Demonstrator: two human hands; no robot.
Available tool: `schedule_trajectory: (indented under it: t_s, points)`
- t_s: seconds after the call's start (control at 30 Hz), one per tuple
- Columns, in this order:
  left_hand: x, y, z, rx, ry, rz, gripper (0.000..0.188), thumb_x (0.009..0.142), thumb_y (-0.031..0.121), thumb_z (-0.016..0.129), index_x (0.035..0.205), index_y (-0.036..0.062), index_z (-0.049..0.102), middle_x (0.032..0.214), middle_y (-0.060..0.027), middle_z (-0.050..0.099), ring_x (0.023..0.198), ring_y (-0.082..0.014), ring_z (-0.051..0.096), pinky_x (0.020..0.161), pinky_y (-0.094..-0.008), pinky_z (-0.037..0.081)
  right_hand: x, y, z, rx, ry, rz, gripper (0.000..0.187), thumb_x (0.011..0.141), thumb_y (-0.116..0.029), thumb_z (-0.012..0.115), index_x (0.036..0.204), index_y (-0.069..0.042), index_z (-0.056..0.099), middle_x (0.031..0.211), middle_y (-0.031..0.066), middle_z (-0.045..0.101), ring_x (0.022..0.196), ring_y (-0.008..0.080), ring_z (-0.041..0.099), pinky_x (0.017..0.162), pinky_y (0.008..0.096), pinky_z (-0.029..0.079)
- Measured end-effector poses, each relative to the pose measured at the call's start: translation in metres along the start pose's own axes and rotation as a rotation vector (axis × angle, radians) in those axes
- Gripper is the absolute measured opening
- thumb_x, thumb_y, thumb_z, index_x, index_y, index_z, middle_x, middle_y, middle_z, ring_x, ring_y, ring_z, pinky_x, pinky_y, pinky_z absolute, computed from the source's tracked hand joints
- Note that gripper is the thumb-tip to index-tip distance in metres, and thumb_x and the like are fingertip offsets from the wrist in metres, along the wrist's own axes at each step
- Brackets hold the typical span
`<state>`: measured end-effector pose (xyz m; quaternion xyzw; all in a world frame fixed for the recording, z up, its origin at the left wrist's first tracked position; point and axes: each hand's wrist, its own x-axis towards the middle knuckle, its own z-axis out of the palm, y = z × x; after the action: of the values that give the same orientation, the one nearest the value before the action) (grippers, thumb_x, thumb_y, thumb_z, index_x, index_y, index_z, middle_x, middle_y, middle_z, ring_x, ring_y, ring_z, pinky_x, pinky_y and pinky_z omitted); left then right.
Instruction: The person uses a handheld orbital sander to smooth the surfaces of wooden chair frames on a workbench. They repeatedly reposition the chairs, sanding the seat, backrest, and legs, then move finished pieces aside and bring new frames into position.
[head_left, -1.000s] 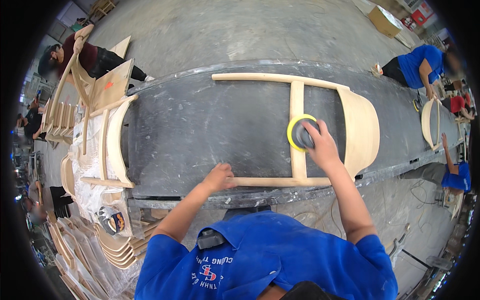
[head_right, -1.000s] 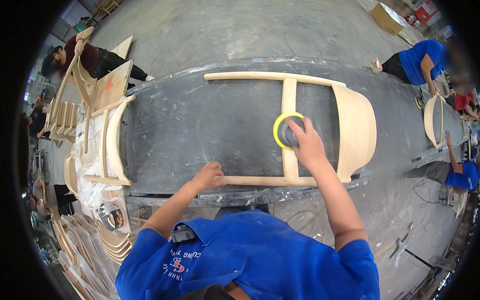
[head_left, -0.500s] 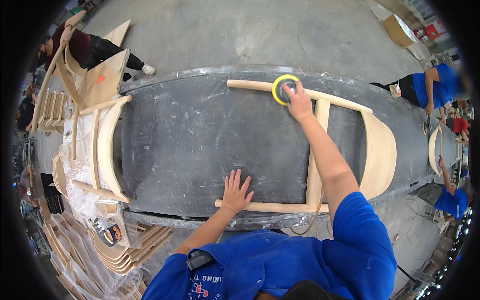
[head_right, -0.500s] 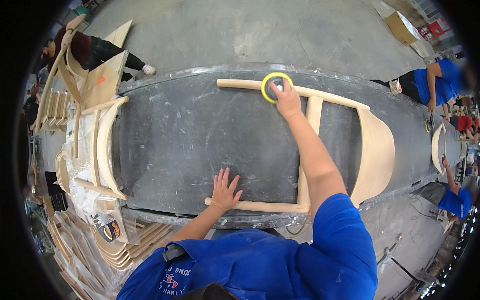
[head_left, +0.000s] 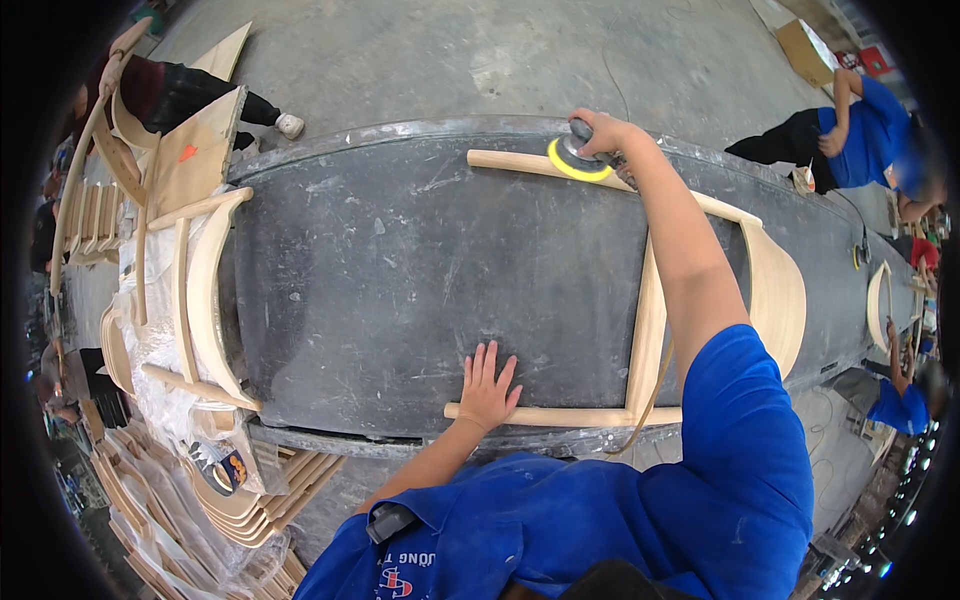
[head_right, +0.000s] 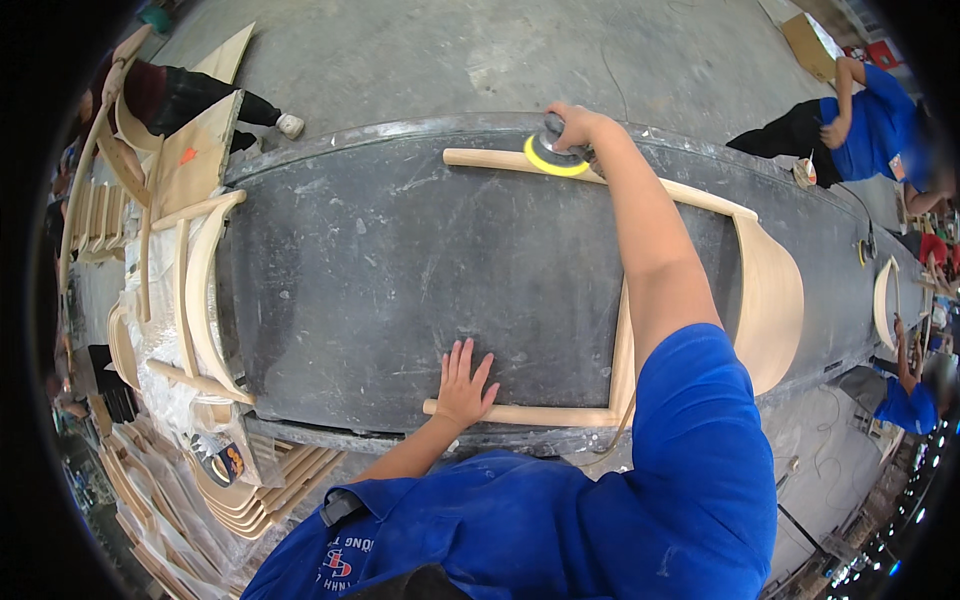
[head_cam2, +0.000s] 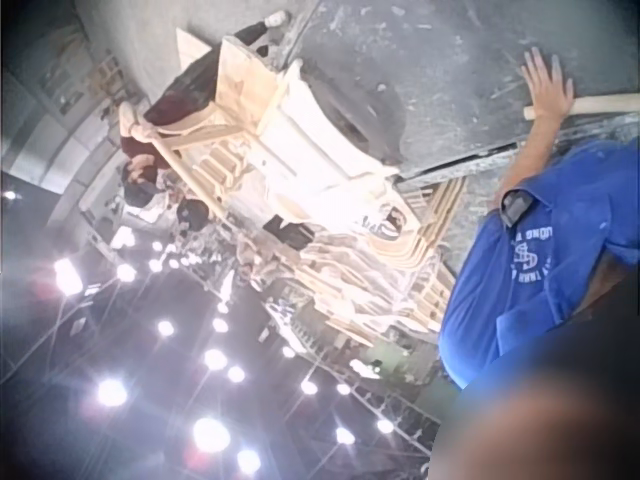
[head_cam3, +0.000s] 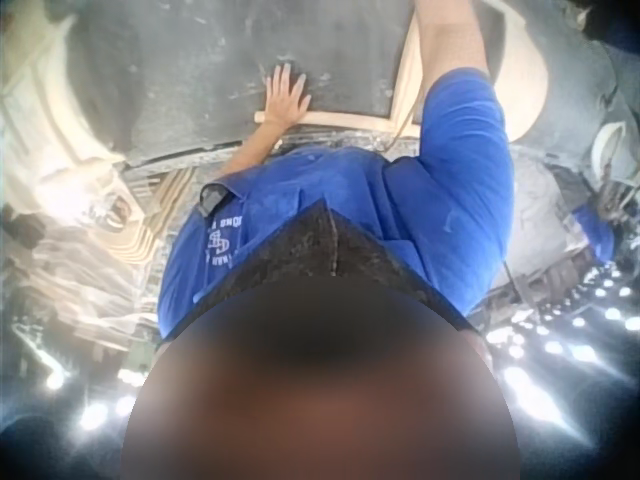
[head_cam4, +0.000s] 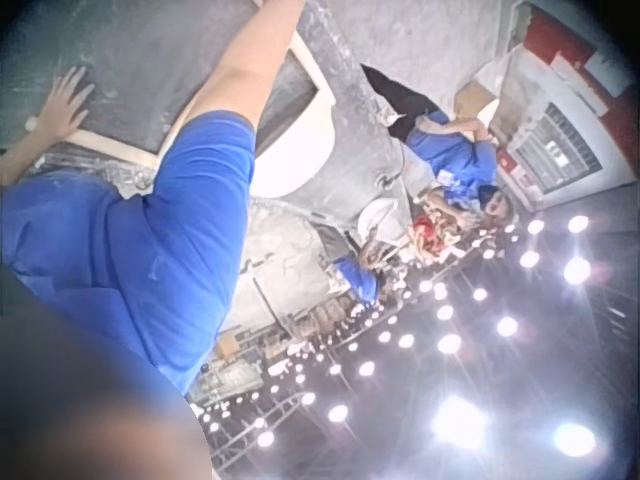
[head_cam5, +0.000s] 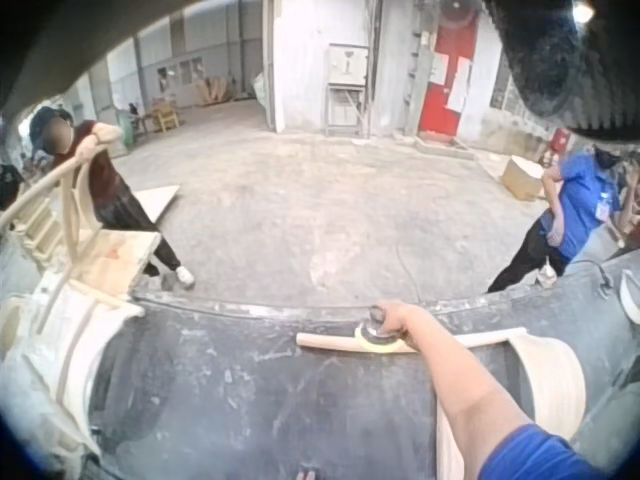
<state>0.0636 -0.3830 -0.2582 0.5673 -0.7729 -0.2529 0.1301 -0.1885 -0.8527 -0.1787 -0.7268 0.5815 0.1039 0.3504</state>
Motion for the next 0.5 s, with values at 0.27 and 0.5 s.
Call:
schedule_trajectory:
  t_s: [0.27, 0.5]
  points:
    - [0.003, 0.005, 0.004, -0.016, 0.028, -0.001, 0.059, 0.086, 0.035, 0.062, 0.139, 0.0122, 0.047, 0.152, -0.0264, 0.024, 0.139, -0.0490, 0.023, 0.110, -0.0625, 0.023, -0.053, 0.016, 0.018, -0.002, 0.148, 0.082, 0.076, 0.070, -0.017, 0.080, 0.136, -0.024, 0.043, 0.125, 0.0189, 0.054, 0.114, 0.0355, 0.056, 0.094, 0.0416, 0.047]
    - [0.005, 0.012, 0.008, -0.004, 0.017, 0.011, 0.059, 0.086, 0.035, 0.062, 0.138, 0.0112, 0.048, 0.152, -0.0263, 0.025, 0.139, -0.0493, 0.024, 0.110, -0.0621, 0.023, -0.097, 0.010, 0.082, 0.084, 0.582, 0.189, 0.074, 0.072, -0.013, 0.078, 0.137, -0.025, 0.043, 0.128, 0.0209, 0.045, 0.115, 0.0421, 0.055, 0.095, 0.0453, 0.048]
